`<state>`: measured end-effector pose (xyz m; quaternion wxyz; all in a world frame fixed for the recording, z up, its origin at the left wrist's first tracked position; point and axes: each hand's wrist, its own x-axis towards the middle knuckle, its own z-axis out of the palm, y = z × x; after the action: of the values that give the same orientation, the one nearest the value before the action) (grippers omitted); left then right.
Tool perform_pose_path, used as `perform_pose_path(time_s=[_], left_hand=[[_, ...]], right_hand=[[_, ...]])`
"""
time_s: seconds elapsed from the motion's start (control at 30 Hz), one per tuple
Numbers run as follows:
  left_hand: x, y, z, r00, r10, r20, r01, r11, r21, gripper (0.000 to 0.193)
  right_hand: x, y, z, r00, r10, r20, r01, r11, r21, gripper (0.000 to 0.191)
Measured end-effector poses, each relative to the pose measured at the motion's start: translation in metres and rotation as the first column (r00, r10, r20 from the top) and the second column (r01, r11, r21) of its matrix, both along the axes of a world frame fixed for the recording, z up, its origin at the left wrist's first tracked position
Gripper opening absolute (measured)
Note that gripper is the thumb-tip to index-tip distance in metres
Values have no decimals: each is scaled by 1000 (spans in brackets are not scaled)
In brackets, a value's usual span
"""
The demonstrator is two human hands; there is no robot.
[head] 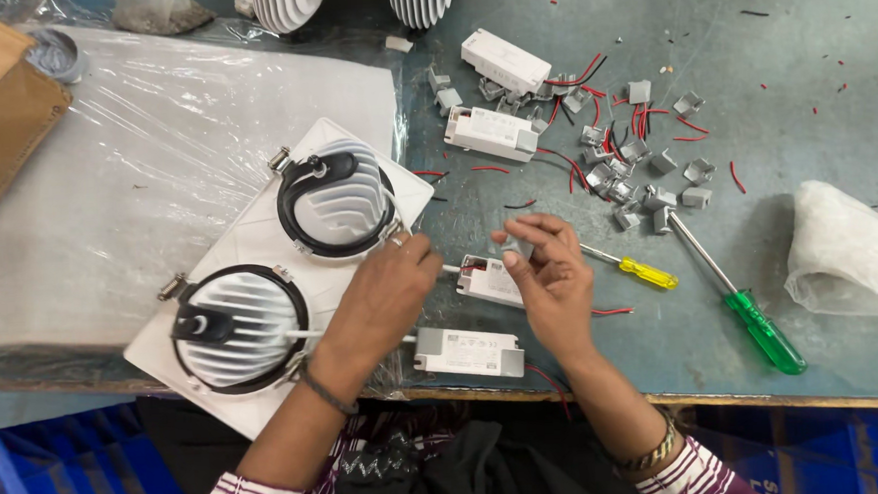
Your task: The person assembles electrical components by connecting wires to a white rectangular box using a yellow screwdriver. They secure the wires, attach a gray plastic cover, and place the completed unit into a blue crate. The process is repeated for multiple units.
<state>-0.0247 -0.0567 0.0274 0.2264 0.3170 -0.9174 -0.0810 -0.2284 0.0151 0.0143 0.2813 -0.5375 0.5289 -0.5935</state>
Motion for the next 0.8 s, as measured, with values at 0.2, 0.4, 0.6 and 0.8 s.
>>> perform_pose_path(time_s=[0.2, 0.4, 0.6, 0.8], left_hand=[[7, 23, -3, 999, 10, -34, -8, 998, 68, 10], [-5, 27, -7, 982, 144, -119, -131, 985, 110, 14], [-7, 28, -10, 981, 121, -153, -106, 989, 102, 14], [-8, 26, -8, 985, 138, -101, -121, 980, 157, 6]], right_hand=[[-9, -8, -15, 976, 78, 204, -98, 991, 90, 28], [-36, -17, -8, 958, 182, 223, -231, 948, 220, 35], [-50, -17, 15, 927, 262, 267, -350, 861, 369, 40], [-42, -13, 44, 931, 364, 38, -350, 857, 378, 37]])
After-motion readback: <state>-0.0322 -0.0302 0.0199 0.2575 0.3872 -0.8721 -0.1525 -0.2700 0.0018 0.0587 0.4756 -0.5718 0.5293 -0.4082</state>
